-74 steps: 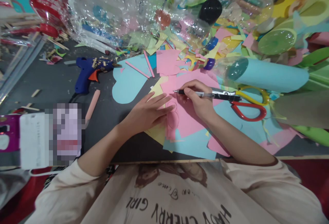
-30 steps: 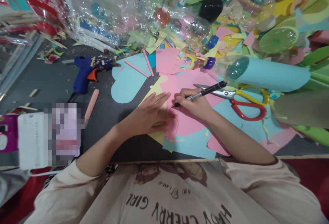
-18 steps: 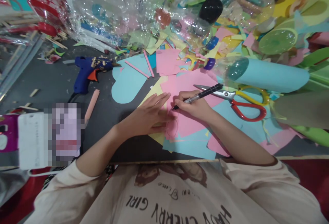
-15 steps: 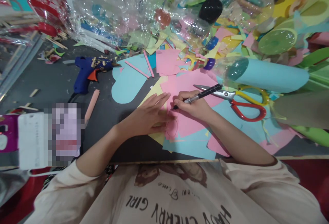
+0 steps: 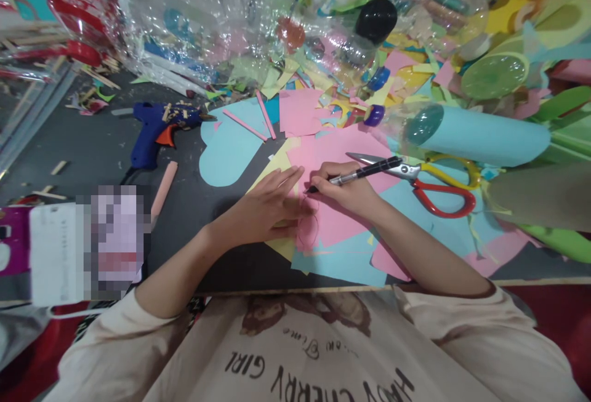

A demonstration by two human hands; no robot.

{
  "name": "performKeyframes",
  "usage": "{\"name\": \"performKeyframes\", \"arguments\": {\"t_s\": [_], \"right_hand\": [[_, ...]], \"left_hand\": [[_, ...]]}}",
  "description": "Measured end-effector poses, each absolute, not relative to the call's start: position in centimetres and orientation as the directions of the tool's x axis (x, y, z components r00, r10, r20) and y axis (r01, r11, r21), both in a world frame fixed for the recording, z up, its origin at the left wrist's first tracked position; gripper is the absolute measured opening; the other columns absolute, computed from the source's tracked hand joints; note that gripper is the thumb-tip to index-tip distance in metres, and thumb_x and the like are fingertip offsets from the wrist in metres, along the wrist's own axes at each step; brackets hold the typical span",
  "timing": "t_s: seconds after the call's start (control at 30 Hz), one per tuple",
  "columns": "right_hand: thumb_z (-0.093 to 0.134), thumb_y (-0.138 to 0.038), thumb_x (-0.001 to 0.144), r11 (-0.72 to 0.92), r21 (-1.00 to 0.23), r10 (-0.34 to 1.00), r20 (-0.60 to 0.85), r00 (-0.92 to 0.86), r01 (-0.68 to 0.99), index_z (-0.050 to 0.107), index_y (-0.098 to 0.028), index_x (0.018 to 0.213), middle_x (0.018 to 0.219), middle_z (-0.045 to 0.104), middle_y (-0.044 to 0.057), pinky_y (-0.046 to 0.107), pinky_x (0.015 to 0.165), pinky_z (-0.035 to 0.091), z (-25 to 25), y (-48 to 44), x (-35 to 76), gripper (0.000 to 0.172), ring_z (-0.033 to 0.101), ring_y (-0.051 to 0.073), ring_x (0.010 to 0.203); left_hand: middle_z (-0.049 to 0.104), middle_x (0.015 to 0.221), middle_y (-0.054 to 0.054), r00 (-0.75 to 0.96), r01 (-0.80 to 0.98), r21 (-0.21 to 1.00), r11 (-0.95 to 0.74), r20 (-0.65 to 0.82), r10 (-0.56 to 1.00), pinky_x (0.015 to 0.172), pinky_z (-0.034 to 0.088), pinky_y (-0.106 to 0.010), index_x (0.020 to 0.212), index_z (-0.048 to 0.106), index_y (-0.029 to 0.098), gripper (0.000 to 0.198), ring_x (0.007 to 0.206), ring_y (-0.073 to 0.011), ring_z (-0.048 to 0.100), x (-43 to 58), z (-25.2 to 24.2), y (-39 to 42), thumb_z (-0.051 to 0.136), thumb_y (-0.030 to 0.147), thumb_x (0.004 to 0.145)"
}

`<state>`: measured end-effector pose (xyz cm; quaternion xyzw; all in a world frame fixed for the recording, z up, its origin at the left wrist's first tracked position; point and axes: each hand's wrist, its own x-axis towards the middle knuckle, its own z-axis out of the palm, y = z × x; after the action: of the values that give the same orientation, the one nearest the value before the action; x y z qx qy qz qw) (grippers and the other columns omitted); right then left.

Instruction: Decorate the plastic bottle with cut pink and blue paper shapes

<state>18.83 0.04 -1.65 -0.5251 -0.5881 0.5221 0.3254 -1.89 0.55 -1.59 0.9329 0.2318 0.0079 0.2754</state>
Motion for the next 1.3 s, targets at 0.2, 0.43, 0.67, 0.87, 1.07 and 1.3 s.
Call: {"name": "performKeyframes", "arguments": {"t_s": [0.2,0.43,0.67,0.87,1.07,1.3], "right_hand": [[0.055,-0.030,0.077,-0.055,-0.943,0.979,-0.116,-0.168,0.327,0.047,-0.021,0.054,0.051,0.051,-0.003,0.025,0.051,0.038,-1.78,0.09,18.81,0.026,0.047,0.011,0.052],[0.055,-0.026,0.079,-0.025,-0.933,0.991,-0.070,-0.114,0.360,0.049,-0.021,0.054,0.052,0.053,-0.003,0.025,0.052,0.038,-2.06,0.14,18.79,0.026,0.048,0.011,0.051],[0.054,-0.025,0.082,-0.010,-0.936,0.998,-0.034,-0.062,0.352,0.047,-0.022,0.056,0.053,0.054,-0.004,0.025,0.054,0.041,-2.00,0.14,18.89,0.027,0.052,0.011,0.053],[0.055,-0.025,0.083,-0.009,-0.929,0.993,-0.052,-0.106,0.370,0.048,-0.022,0.057,0.057,0.058,-0.003,0.027,0.056,0.043,-2.05,0.19,19.02,0.027,0.052,0.012,0.054],[0.054,-0.026,0.084,-0.002,-0.933,0.998,-0.022,-0.053,0.359,0.049,-0.021,0.059,0.057,0.057,-0.003,0.026,0.056,0.041,-2.04,0.16,18.98,0.026,0.052,0.011,0.054],[0.055,-0.027,0.086,0.030,-0.908,1.000,0.024,-0.019,0.418,0.047,-0.022,0.058,0.055,0.052,-0.003,0.028,0.056,0.040,-2.18,0.11,19.01,0.029,0.047,0.012,0.054]], "left_hand": [[0.019,0.160,-0.011,0.898,0.420,0.509,-0.751,-0.113,0.425,0.117,0.025,-0.052,0.123,0.064,0.026,0.036,0.146,-0.0370,0.021,-1.83,-1.56,0.63,0.051,0.041,0.092],[0.021,0.158,-0.015,0.895,0.419,0.523,-0.742,-0.103,0.433,0.115,0.027,-0.055,0.123,0.064,0.027,0.037,0.145,-0.0388,0.022,-1.84,-1.58,0.55,0.050,0.042,0.093],[0.023,0.158,-0.012,0.897,0.418,0.511,-0.752,-0.099,0.431,0.116,0.026,-0.054,0.124,0.063,0.025,0.038,0.146,-0.0368,0.020,-1.88,-1.59,0.65,0.052,0.040,0.092],[0.022,0.159,-0.012,0.897,0.424,0.507,-0.750,-0.123,0.424,0.117,0.025,-0.053,0.125,0.063,0.024,0.038,0.146,-0.0367,0.019,-1.90,-1.55,0.65,0.051,0.040,0.092],[0.024,0.159,-0.012,0.893,0.434,0.505,-0.746,-0.130,0.431,0.117,0.024,-0.053,0.124,0.063,0.022,0.040,0.146,-0.0370,0.020,-1.82,-1.53,0.66,0.053,0.041,0.091],[0.023,0.158,-0.013,0.891,0.433,0.516,-0.739,-0.124,0.436,0.116,0.026,-0.054,0.123,0.064,0.024,0.038,0.145,-0.0378,0.021,-1.81,-1.41,0.67,0.054,0.040,0.091]]}}
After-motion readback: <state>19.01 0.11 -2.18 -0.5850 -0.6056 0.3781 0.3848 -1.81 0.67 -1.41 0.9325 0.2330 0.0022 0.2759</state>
